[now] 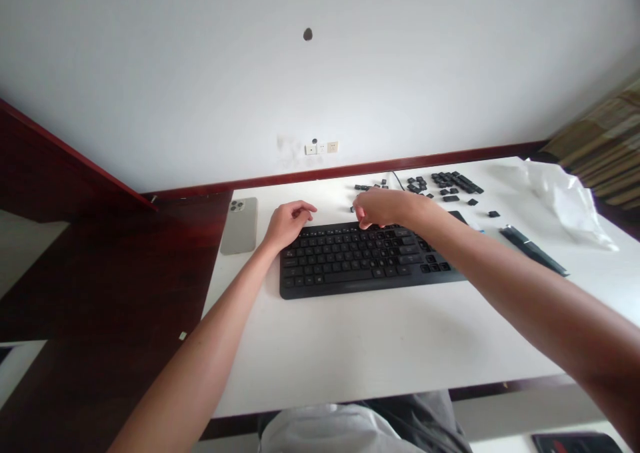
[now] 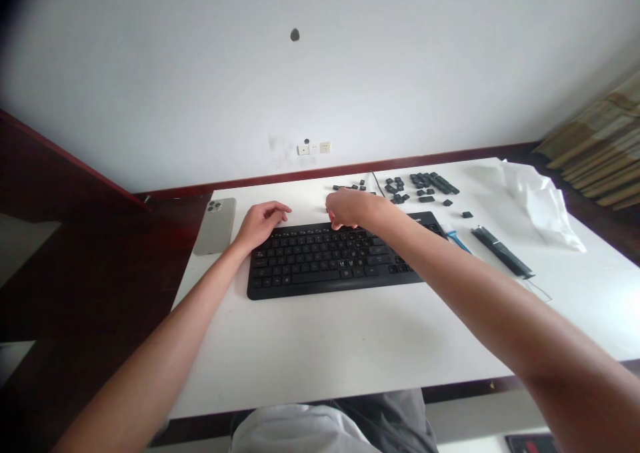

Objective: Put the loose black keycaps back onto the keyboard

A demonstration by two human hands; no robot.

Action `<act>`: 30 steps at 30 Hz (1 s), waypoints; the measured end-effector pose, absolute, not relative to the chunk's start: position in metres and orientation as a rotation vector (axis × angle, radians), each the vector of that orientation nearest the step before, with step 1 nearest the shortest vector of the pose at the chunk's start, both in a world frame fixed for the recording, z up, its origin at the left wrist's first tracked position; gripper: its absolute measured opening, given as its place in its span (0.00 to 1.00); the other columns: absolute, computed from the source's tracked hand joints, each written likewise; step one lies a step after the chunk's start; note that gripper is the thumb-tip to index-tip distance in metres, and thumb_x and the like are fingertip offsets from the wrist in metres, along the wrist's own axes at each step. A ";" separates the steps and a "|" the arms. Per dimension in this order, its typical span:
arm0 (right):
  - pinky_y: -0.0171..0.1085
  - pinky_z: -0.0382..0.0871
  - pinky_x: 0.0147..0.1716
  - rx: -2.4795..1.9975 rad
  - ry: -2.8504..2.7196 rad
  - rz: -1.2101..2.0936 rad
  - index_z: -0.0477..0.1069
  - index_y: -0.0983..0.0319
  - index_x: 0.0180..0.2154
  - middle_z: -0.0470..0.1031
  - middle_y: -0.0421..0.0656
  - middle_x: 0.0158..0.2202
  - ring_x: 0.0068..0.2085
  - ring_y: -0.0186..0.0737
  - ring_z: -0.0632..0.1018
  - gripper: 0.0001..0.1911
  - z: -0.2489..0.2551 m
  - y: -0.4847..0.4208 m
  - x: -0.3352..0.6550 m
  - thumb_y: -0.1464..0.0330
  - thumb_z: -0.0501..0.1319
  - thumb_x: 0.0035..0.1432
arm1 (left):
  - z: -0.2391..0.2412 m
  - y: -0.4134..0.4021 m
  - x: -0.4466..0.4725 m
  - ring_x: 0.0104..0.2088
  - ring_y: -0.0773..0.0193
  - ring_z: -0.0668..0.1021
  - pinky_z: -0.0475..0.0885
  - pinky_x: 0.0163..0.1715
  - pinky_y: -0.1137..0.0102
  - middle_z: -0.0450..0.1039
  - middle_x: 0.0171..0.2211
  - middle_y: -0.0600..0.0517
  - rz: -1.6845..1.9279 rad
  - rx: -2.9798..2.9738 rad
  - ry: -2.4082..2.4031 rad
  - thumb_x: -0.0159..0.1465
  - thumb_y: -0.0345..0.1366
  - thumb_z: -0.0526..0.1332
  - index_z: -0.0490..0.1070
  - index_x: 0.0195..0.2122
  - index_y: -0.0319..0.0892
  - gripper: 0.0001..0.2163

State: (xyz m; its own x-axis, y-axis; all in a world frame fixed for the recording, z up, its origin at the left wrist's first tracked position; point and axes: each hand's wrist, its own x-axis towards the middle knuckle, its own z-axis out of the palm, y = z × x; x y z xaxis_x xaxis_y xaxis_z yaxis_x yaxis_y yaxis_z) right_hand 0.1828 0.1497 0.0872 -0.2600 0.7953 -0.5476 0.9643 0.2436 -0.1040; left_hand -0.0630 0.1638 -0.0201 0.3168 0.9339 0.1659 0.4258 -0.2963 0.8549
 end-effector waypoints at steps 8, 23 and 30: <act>0.42 0.74 0.34 1.570 2.194 -0.416 0.81 0.65 0.41 0.82 0.56 0.45 0.41 0.54 0.83 0.08 0.094 0.138 0.171 0.73 0.66 0.59 | -0.019 0.163 -0.064 0.31 0.64 0.79 0.68 0.34 0.70 0.81 0.33 0.53 0.892 1.873 1.218 0.66 0.34 0.58 0.82 0.40 0.44 0.12; 0.42 0.73 0.41 1.553 2.444 -0.684 0.82 0.60 0.40 0.84 0.47 0.44 0.44 0.48 0.83 0.10 0.081 0.151 0.211 0.61 0.68 0.59 | -0.018 0.164 -0.065 0.31 0.64 0.79 0.69 0.34 0.71 0.81 0.32 0.52 0.907 1.855 1.198 0.65 0.35 0.58 0.82 0.40 0.44 0.11; 0.41 0.75 0.47 1.929 2.617 -0.507 0.84 0.58 0.39 0.85 0.44 0.41 0.45 0.44 0.83 0.09 0.096 0.197 0.253 0.63 0.66 0.60 | -0.018 0.164 -0.065 0.31 0.62 0.79 0.69 0.34 0.70 0.81 0.32 0.52 0.912 1.856 1.202 0.65 0.36 0.59 0.82 0.40 0.44 0.11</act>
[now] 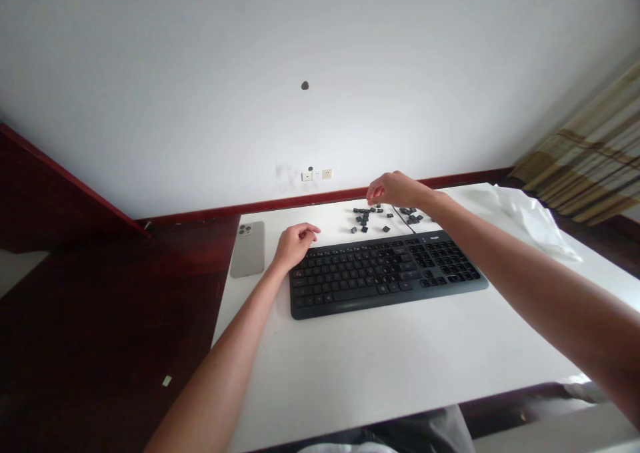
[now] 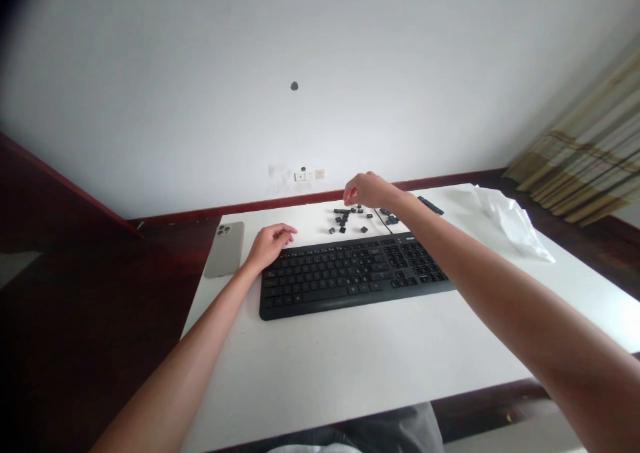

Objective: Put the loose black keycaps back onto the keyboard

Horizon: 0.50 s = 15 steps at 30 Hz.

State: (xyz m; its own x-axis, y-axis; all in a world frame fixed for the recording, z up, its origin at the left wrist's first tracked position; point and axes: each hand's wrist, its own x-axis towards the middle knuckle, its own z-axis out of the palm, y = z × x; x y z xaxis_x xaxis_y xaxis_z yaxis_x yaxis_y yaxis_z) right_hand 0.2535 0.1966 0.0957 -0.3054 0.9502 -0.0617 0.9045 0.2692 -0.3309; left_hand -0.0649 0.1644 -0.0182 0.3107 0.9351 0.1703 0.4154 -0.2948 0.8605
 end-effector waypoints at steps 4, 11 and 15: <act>0.43 0.75 0.49 -1.746 -2.352 0.492 0.84 0.61 0.45 0.85 0.48 0.45 0.46 0.43 0.82 0.13 0.079 0.220 0.261 0.63 0.66 0.61 | -0.017 0.164 -0.065 0.32 0.62 0.80 0.70 0.34 0.70 0.81 0.32 0.51 0.917 1.845 1.192 0.65 0.34 0.58 0.82 0.39 0.44 0.11; 0.42 0.73 0.50 -1.678 -2.465 0.463 0.82 0.62 0.48 0.84 0.49 0.50 0.49 0.46 0.81 0.17 0.042 0.229 0.250 0.61 0.67 0.60 | -0.018 0.164 -0.065 0.32 0.62 0.81 0.72 0.35 0.70 0.82 0.32 0.51 0.906 1.840 1.210 0.65 0.32 0.58 0.82 0.40 0.44 0.12; 0.41 0.73 0.49 -1.693 -2.478 0.488 0.83 0.61 0.45 0.84 0.48 0.48 0.48 0.45 0.81 0.15 0.038 0.230 0.247 0.61 0.67 0.60 | -0.016 0.163 -0.064 0.32 0.61 0.82 0.72 0.34 0.70 0.82 0.32 0.51 0.903 1.835 1.216 0.65 0.32 0.58 0.82 0.40 0.44 0.11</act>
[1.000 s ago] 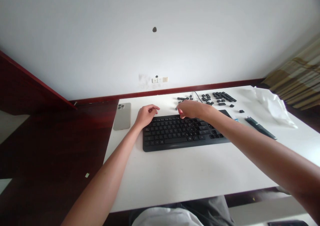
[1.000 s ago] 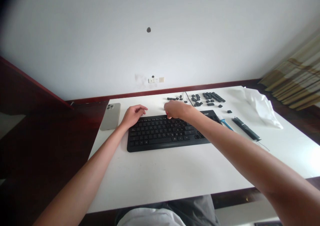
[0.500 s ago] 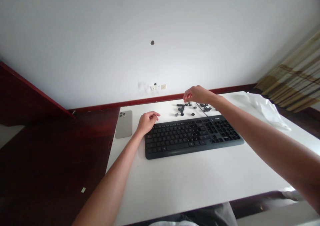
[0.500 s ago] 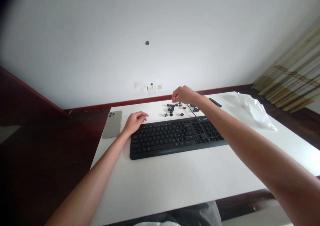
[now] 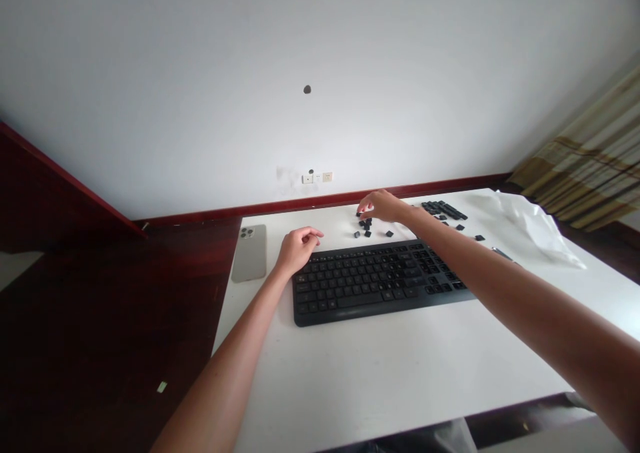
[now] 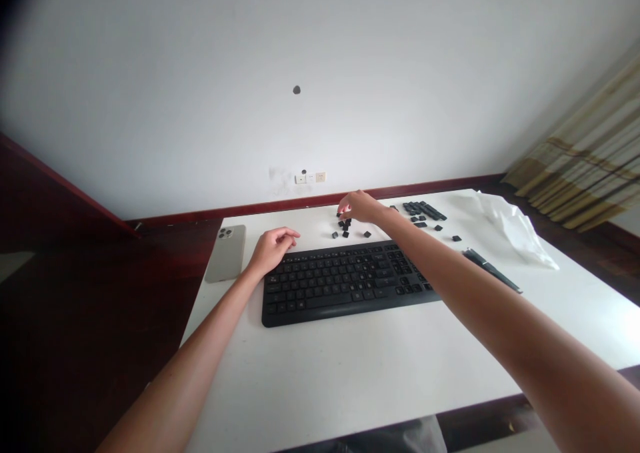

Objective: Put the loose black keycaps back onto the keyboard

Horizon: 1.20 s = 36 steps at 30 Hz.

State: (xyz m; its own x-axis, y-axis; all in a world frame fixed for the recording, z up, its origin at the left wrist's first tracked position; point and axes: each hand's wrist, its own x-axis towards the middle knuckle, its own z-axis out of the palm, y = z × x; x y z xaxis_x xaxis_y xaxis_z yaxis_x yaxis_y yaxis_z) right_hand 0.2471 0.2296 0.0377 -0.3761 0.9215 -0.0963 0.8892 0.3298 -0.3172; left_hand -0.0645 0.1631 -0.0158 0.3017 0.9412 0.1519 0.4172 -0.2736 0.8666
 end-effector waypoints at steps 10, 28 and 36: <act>0.40 0.75 0.42 -1.668 -2.414 0.430 0.84 0.61 0.37 0.85 0.46 0.39 0.41 0.44 0.83 0.06 0.025 0.235 0.241 0.68 0.68 0.57 | -0.018 0.164 -0.065 0.32 0.62 0.81 0.71 0.35 0.71 0.82 0.32 0.51 0.904 1.850 1.216 0.65 0.31 0.57 0.82 0.40 0.43 0.12; 0.37 0.74 0.38 -1.119 -2.423 0.699 0.82 0.58 0.43 0.83 0.44 0.41 0.40 0.40 0.82 0.08 0.047 0.089 0.210 0.66 0.64 0.66 | -0.016 0.161 -0.064 0.32 0.62 0.81 0.71 0.34 0.71 0.81 0.32 0.51 0.919 1.864 1.191 0.66 0.34 0.59 0.82 0.40 0.43 0.11; 0.40 0.74 0.46 -1.099 -2.356 0.709 0.82 0.57 0.47 0.83 0.44 0.46 0.45 0.44 0.82 0.10 0.038 0.080 0.218 0.64 0.67 0.66 | -0.017 0.161 -0.064 0.34 0.62 0.81 0.72 0.35 0.71 0.81 0.33 0.51 0.897 1.882 1.201 0.67 0.36 0.58 0.81 0.41 0.43 0.11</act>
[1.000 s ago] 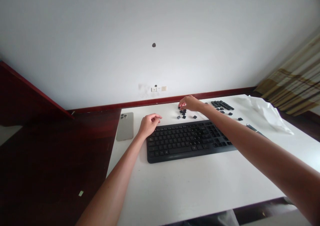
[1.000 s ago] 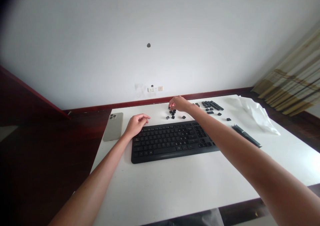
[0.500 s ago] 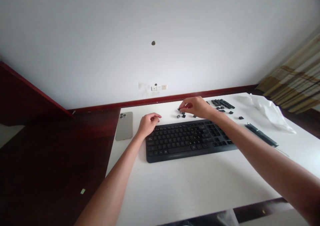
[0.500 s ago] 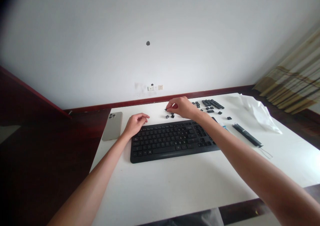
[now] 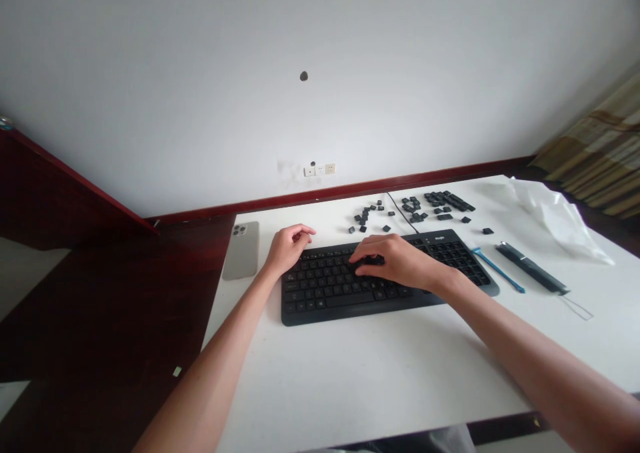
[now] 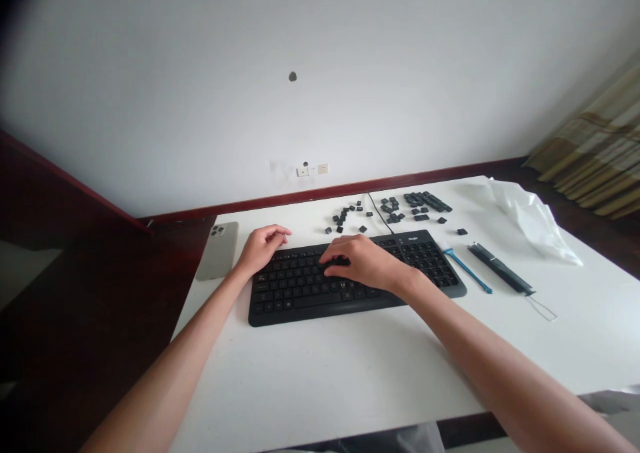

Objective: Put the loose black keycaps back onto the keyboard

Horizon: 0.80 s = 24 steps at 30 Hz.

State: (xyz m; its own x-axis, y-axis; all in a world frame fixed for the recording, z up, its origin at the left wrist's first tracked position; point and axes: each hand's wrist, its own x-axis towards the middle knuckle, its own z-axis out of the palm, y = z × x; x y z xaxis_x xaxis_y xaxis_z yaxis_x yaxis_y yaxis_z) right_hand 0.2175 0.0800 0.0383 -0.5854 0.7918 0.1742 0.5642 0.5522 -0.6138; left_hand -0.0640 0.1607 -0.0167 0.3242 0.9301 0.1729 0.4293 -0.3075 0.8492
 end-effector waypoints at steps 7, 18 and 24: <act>0.43 0.74 0.47 -1.029 -2.362 0.577 0.81 0.58 0.42 0.83 0.45 0.42 0.48 0.46 0.79 0.05 0.026 0.078 0.213 0.69 0.67 0.65 | -0.018 0.162 -0.064 0.35 0.62 0.81 0.72 0.35 0.71 0.81 0.33 0.51 0.894 1.900 1.224 0.68 0.36 0.59 0.82 0.41 0.44 0.11; 0.41 0.77 0.43 -1.155 -2.122 0.542 0.80 0.58 0.40 0.84 0.43 0.43 0.42 0.42 0.82 0.05 0.036 0.089 0.238 0.69 0.65 0.65 | -0.020 0.162 -0.064 0.36 0.61 0.81 0.73 0.38 0.69 0.81 0.33 0.51 0.903 1.859 1.202 0.67 0.37 0.59 0.82 0.41 0.44 0.11; 0.41 0.79 0.44 -1.413 -2.089 0.669 0.82 0.57 0.39 0.85 0.41 0.38 0.40 0.44 0.85 0.06 0.033 0.104 0.266 0.68 0.65 0.61 | -0.021 0.162 -0.064 0.37 0.60 0.82 0.75 0.38 0.69 0.82 0.34 0.50 0.888 1.844 1.224 0.67 0.37 0.59 0.82 0.42 0.43 0.11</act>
